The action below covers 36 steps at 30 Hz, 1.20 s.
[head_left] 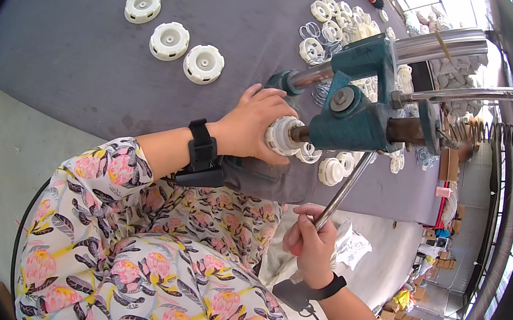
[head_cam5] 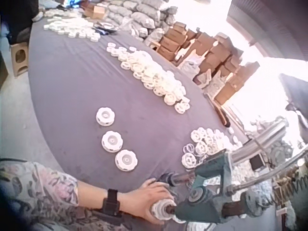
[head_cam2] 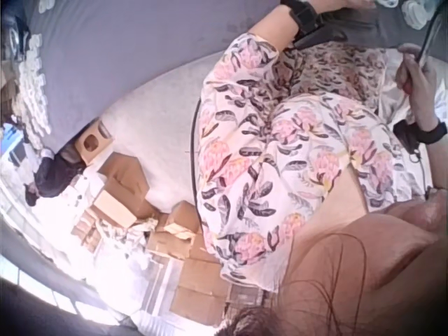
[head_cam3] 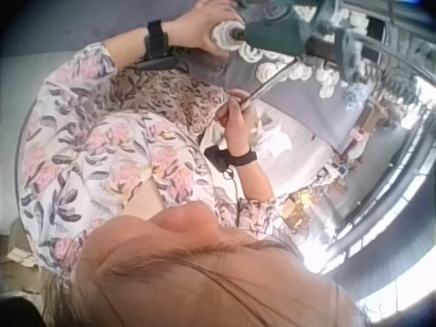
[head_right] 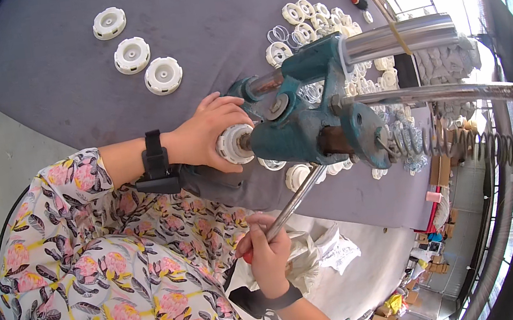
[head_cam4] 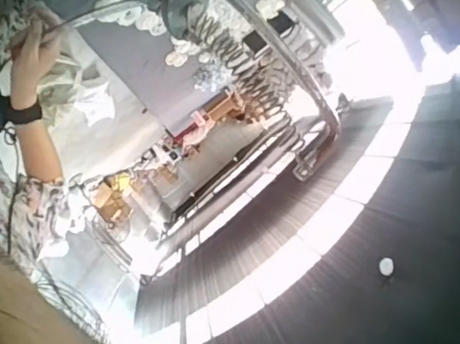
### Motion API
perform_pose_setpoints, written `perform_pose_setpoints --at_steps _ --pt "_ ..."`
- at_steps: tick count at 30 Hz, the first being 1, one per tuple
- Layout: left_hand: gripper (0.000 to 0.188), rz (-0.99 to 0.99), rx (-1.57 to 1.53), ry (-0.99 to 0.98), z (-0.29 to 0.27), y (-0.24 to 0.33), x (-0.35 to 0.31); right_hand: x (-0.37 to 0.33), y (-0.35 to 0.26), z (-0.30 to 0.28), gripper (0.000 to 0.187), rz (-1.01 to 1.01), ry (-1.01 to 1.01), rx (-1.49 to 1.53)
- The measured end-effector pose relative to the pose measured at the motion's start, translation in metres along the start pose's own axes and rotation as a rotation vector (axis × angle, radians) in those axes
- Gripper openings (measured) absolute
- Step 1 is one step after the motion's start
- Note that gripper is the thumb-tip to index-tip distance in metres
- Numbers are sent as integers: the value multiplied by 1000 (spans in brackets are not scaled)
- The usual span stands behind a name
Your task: The person places a plastic part into the machine, adds a spring and another plastic part, then pulls the lever to join them. They remove the assembled unit, place it on the table, and repeat the process.
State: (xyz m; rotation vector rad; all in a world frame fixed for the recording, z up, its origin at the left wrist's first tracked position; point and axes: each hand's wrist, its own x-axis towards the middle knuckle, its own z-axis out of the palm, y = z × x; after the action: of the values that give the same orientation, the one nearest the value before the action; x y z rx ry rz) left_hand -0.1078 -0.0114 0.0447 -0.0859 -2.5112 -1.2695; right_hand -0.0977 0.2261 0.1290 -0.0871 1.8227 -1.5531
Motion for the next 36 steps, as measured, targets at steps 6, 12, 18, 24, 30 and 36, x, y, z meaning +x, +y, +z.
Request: perform_pose_setpoints --at_steps 6,12,18,24,30,36 --pt "67 -53 23 19 -2 -3 -3 -5 -44 -6 17 349 -140 -85" --pt "66 -58 -15 79 8 8 -6 0 -21 -7 17 205 10 -89" --pt "65 -102 8 105 2 20 -11 -3 -13 -7 16 157 17 -81" --pt "66 -96 -2 134 10 19 -8 -1 -9 -6 15 145 41 -30" --pt "67 -91 -3 59 4 7 -9 -10 -34 -14 18 257 -42 -40" --pt "68 -73 -15 -73 -3 1 1 -14 -54 -20 18 394 -105 -26"
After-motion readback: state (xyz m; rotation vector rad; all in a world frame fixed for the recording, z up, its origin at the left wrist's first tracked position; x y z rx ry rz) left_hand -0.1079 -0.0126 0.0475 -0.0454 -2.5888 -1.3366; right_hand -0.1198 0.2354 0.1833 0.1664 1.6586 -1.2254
